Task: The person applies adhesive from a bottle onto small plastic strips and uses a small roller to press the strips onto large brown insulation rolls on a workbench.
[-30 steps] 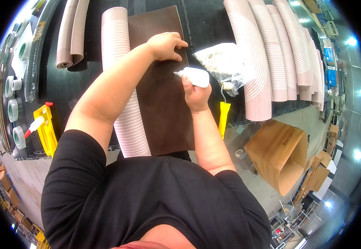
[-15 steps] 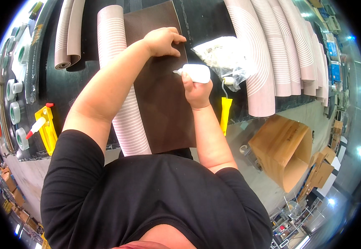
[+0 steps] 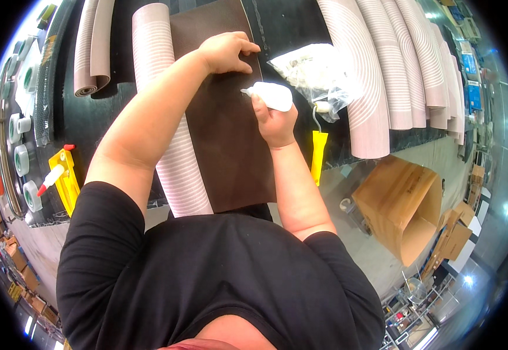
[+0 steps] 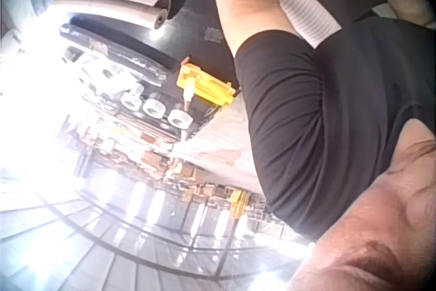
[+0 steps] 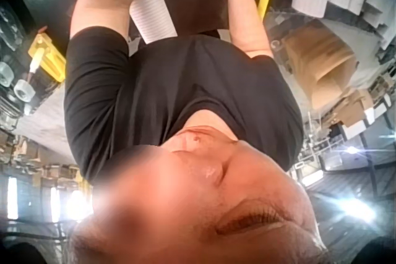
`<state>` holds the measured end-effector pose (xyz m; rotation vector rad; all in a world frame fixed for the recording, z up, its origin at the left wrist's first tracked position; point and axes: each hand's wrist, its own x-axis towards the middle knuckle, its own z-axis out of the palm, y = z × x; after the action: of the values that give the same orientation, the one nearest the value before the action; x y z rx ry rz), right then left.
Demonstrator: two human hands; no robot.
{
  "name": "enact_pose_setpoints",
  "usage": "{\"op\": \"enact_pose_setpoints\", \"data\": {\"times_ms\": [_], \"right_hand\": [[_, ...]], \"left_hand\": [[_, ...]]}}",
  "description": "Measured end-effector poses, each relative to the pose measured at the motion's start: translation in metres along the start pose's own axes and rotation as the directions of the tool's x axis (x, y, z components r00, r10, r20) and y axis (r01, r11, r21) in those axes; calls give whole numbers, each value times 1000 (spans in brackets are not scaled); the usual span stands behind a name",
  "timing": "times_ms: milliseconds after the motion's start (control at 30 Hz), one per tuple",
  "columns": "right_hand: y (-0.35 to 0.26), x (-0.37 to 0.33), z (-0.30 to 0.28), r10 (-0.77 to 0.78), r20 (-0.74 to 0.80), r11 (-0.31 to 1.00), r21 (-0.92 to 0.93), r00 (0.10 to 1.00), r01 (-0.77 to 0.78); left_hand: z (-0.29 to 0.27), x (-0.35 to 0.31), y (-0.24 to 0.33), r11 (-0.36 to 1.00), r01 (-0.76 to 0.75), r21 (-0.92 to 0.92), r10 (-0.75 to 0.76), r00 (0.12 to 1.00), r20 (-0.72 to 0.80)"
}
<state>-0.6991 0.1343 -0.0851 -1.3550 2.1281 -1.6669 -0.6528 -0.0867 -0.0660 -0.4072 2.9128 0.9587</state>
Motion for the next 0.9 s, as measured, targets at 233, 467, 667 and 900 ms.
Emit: {"op": "enact_pose_setpoints", "data": {"times_ms": [233, 467, 667, 900], "right_hand": [[1, -2, -2, -14, 10, 999, -32, 1000, 14], [3, -5, -3, -23, -6, 1000, -3, 1000, 23], [0, -9, -6, -15, 25, 1000, 14, 1000, 15], [2, -7, -7, -32, -16, 999, 37, 999, 32]], "left_hand": [[1, 0, 0, 1000, -8, 4, 8, 1000, -11], [1, 0, -1, 1000, -7, 6, 7, 1000, -19], [1, -1, 0, 1000, -11, 9, 11, 1000, -16], [0, 0, 0, 1000, -7, 5, 7, 1000, -6]]}}
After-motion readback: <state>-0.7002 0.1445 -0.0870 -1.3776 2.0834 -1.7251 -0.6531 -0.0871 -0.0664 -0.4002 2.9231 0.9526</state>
